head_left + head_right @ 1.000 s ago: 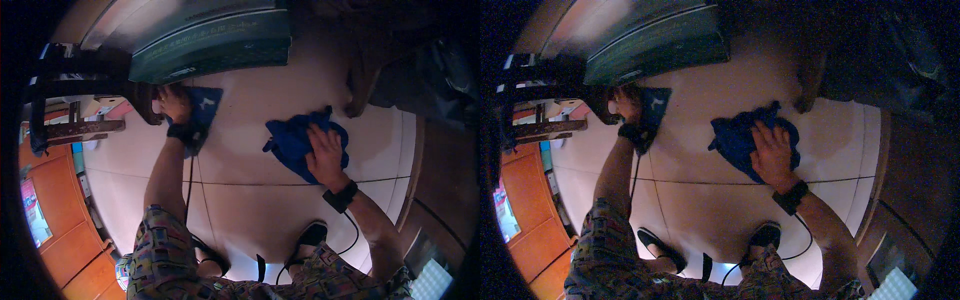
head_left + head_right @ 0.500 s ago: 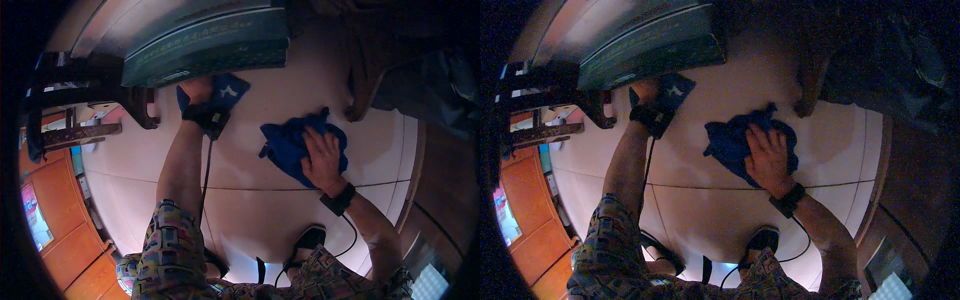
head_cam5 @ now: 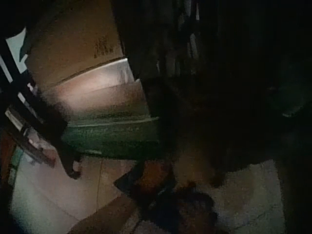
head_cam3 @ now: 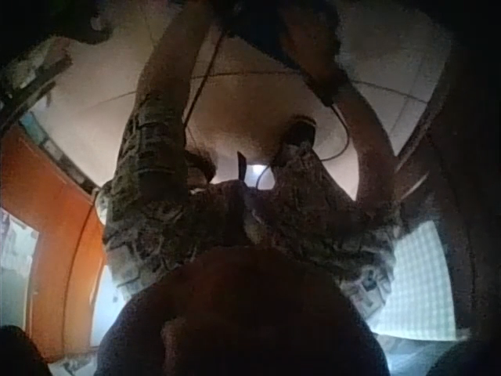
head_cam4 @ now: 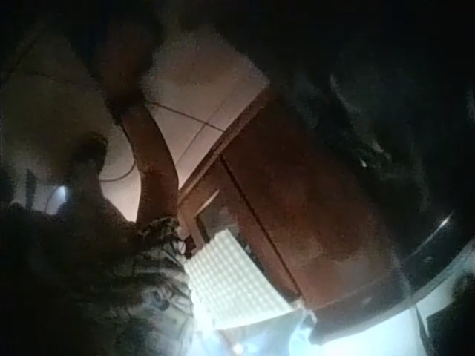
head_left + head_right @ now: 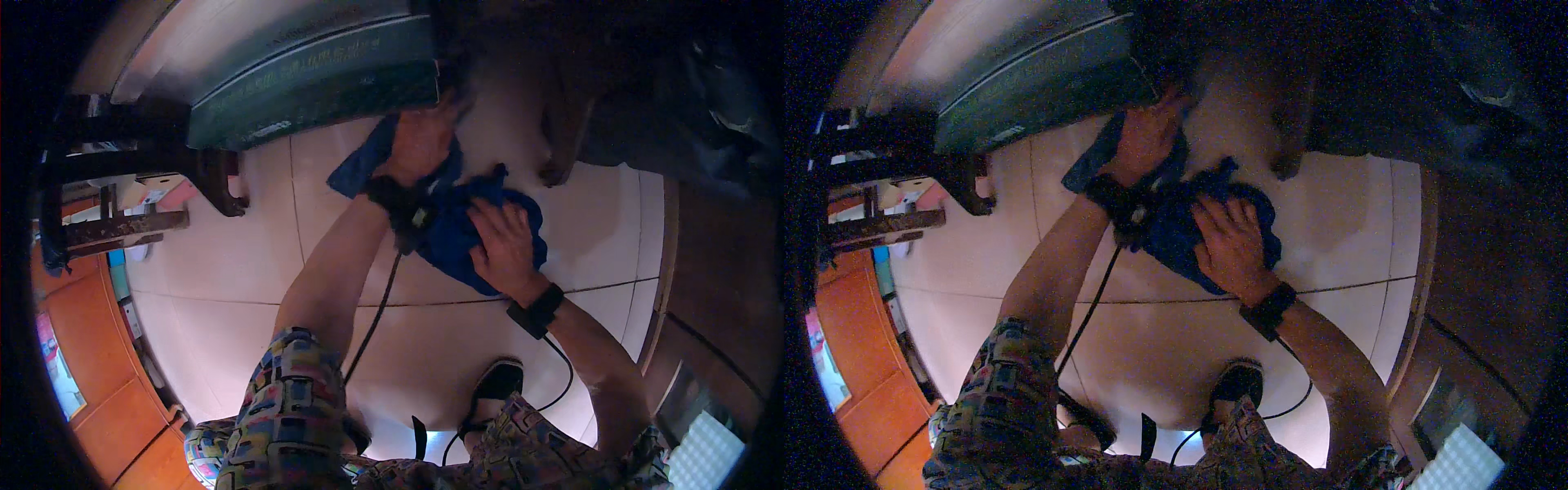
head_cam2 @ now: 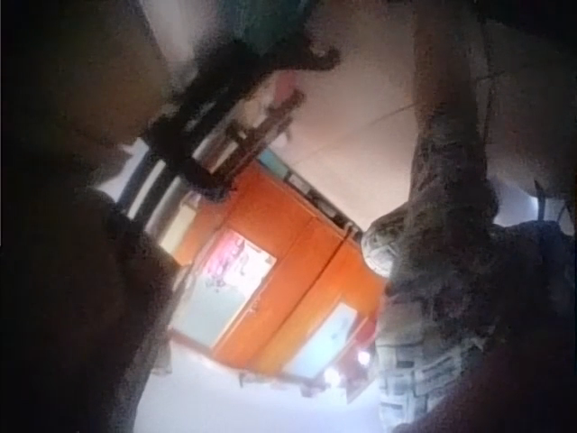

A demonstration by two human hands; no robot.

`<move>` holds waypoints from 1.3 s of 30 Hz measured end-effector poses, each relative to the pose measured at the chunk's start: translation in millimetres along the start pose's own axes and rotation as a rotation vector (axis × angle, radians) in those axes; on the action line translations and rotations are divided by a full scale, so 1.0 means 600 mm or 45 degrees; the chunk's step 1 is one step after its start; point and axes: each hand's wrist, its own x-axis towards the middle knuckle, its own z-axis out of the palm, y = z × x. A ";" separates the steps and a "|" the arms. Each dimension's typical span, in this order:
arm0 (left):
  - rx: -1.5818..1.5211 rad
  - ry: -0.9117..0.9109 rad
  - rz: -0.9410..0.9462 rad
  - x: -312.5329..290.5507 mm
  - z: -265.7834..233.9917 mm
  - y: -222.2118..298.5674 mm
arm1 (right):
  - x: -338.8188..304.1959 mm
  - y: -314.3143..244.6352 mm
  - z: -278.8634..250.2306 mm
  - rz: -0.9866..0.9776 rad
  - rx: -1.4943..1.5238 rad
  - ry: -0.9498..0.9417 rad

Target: Cleaning the floor using two cloths.

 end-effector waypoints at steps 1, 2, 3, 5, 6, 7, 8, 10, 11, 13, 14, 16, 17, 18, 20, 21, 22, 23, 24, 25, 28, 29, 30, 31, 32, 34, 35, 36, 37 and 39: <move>-0.073 -0.102 0.164 -0.008 -0.012 0.005 | -0.001 0.002 0.000 -0.015 0.013 0.025; -0.080 -0.100 0.172 -0.023 -0.018 0.016 | -0.006 0.006 -0.001 -0.027 0.022 0.043; -0.195 -0.157 0.215 -0.044 -0.025 0.030 | -0.010 0.010 -0.001 -0.020 0.015 0.046; -0.299 -0.214 0.263 -0.089 -0.053 0.041 | -0.010 0.011 -0.002 -0.032 0.110 -0.010; -0.428 -0.221 0.194 -0.111 -0.067 0.041 | -0.011 0.011 -0.005 -0.026 0.103 -0.007; -0.549 -0.228 0.120 -0.133 -0.089 0.038 | -0.010 0.007 -0.008 -0.043 0.148 -0.004; -0.578 -0.204 0.018 -0.146 -0.111 0.038 | -0.009 0.008 -0.010 -0.053 0.185 -0.002; -0.593 -0.046 -0.158 -0.175 -0.151 0.011 | 0.005 0.011 -0.021 -0.026 0.177 0.071; -0.576 0.089 -0.235 -0.190 -0.168 -0.013 | 0.018 0.013 -0.029 -0.011 0.183 0.140; -0.501 0.315 -0.548 -0.198 -0.209 -0.056 | 0.067 0.018 -0.045 0.032 0.145 0.303; -0.369 0.419 -0.642 -0.208 -0.227 -0.087 | 0.100 0.014 -0.052 0.065 0.123 0.467; -0.239 0.527 -0.730 -0.239 -0.240 -0.171 | 0.172 0.014 -0.062 0.096 0.020 0.653; -0.232 0.488 -0.819 -0.263 -0.249 -0.223 | 0.212 0.021 -0.057 0.136 -0.073 0.703; -0.219 0.444 -0.912 -0.283 -0.254 -0.254 | 0.249 0.032 -0.048 0.179 -0.157 0.747; 0.130 0.280 -0.804 -0.300 -0.231 -0.257 | 0.297 0.059 -0.052 0.341 -0.198 0.592; 0.472 0.115 -0.688 -0.307 -0.226 -0.257 | 0.317 0.067 -0.054 0.497 -0.238 0.432; 0.451 0.115 -0.678 -0.300 -0.209 -0.251 | 0.324 0.100 -0.044 0.510 -0.257 0.436; 0.412 0.088 -0.740 -0.285 -0.177 -0.237 | 0.315 0.151 -0.030 0.589 -0.232 0.356; 0.406 0.056 -0.808 -0.280 -0.166 -0.232 | 0.310 0.174 -0.021 0.656 -0.175 0.275; 0.417 0.047 -0.812 -0.288 -0.171 -0.239 | 0.304 0.163 -0.012 0.655 -0.162 0.268; 0.294 0.107 -0.671 -0.321 -0.203 -0.276 | 0.245 0.080 0.013 0.473 -0.101 -0.244; 0.300 0.080 -0.679 -0.337 -0.222 -0.298 | 0.216 0.042 0.021 0.364 -0.071 -0.264; 0.276 0.087 -0.687 -0.348 -0.229 -0.307 | 0.184 0.003 0.010 0.267 -0.033 -0.328; 0.262 0.077 -0.691 -0.347 -0.228 -0.314 | 0.156 -0.016 0.005 0.195 0.033 -0.410; 0.212 0.083 -0.686 -0.346 -0.237 -0.325 | 0.138 -0.028 0.001 0.206 0.050 -0.430; 0.126 0.061 -0.702 -0.334 -0.225 -0.316 | 0.100 -0.033 -0.019 0.082 0.494 -0.152; 0.086 0.006 -0.653 -0.314 -0.205 -0.285 | 0.088 -0.013 -0.036 0.159 0.583 -0.072; 0.070 -0.031 -0.589 -0.296 -0.198 -0.268 | 0.099 0.010 -0.061 0.214 0.677 0.033; 0.091 -0.055 -0.601 -0.300 -0.220 -0.281 | 0.117 0.024 -0.067 0.274 0.629 0.160; 0.152 -0.110 -0.503 -0.314 -0.254 -0.312 | 0.149 0.050 -0.097 0.234 0.380 0.335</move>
